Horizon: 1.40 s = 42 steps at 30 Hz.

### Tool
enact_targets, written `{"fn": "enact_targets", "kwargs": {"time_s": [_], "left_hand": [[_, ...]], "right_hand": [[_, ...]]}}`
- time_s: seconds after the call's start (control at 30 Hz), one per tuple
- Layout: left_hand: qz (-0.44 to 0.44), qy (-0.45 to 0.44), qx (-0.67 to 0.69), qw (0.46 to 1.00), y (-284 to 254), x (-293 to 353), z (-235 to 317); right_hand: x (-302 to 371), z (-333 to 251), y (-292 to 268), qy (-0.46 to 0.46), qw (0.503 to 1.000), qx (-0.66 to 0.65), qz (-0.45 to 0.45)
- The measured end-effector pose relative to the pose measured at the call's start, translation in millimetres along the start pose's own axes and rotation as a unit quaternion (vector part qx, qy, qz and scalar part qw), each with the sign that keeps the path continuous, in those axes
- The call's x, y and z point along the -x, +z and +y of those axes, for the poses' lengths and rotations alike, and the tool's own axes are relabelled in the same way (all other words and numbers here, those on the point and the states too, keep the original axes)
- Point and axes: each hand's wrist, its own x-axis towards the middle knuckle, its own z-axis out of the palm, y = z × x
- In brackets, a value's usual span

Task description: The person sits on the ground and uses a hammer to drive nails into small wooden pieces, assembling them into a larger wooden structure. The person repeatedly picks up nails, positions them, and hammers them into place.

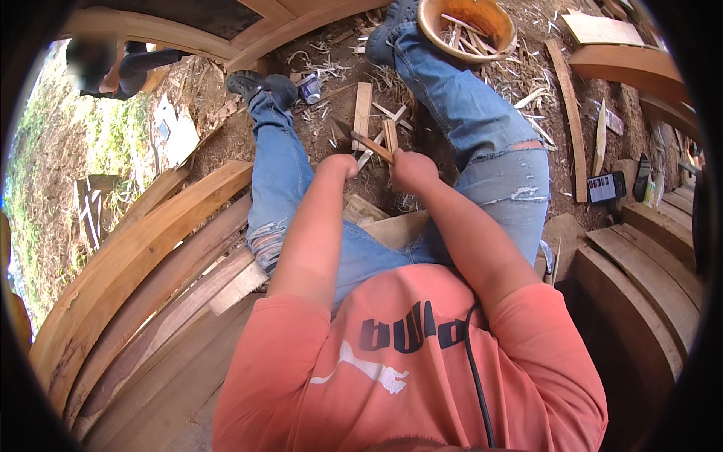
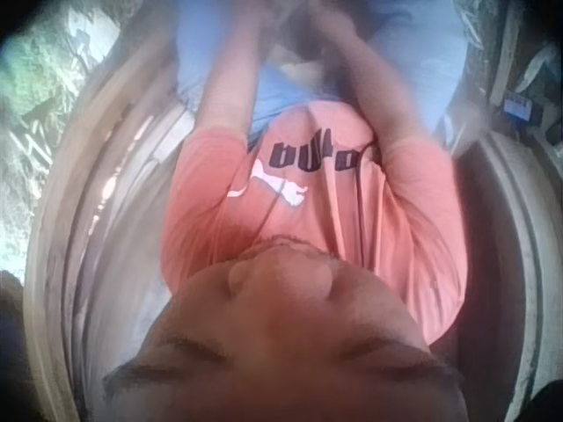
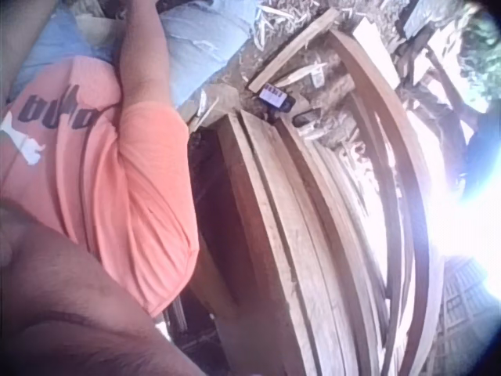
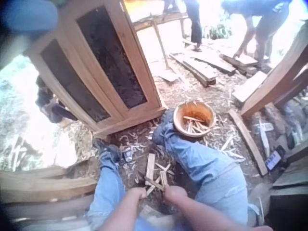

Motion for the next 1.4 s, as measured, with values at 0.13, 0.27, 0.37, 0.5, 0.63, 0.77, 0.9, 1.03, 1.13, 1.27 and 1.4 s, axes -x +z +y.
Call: {"fn": "enact_targets", "kwargs": {"time_s": [0.13,0.27,0.37,0.5,0.63,0.77,0.9,1.03,1.13,1.27,1.4], "left_hand": [[-0.007,0.007,0.014,1.000,-8.9,-8.5,0.8],[-0.028,0.018,-0.045,0.998,-26.5,-15.8,-6.8],[-0.042,0.018,-0.059,0.997,-20.6,-18.7,-1.7],[-0.050,-0.013,-0.052,0.997,-22.5,-31.2,-3.1],[0.008,-0.001,-0.081,0.997,-24.7,-9.0,9.1],[0.059,0.032,0.026,0.997,16.8,-23.4,-17.9],[0.212,0.056,0.111,0.969,98.0,-46.8,-54.4],[0.102,0.024,0.207,0.973,87.0,-35.1,-24.6],[0.073,0.027,0.179,0.981,60.2,-24.3,-18.6],[-0.002,0.020,0.153,0.988,33.8,-24.6,-22.9],[0.016,0.017,0.199,0.980,41.9,-34.3,-33.2]], "right_hand": [[6.1,-13.0,-24.8,-0.027,0.997,-0.053,0.045],[-3.0,-1.2,-14.4,0.022,0.999,-0.034,-0.012],[-6.8,7.1,7.0,0.054,0.998,-0.011,-0.044],[-3.7,5.4,-0.7,0.050,0.997,-0.011,-0.064],[-10.6,12.0,-1.1,0.061,0.996,-0.017,-0.063],[-7.6,4.7,-5.7,0.054,0.996,-0.019,-0.069],[-4.2,-7.9,-1.7,0.033,0.998,0.006,-0.060],[-6.2,1.5,-4.3,0.023,0.997,0.027,-0.064],[-9.4,-1.8,-16.8,-0.014,0.999,0.032,-0.033],[-3.1,-38.8,-52.2,-0.093,0.994,-0.008,0.064],[-24.0,-55.7,-48.8,-0.105,0.986,-0.048,0.120]]}}
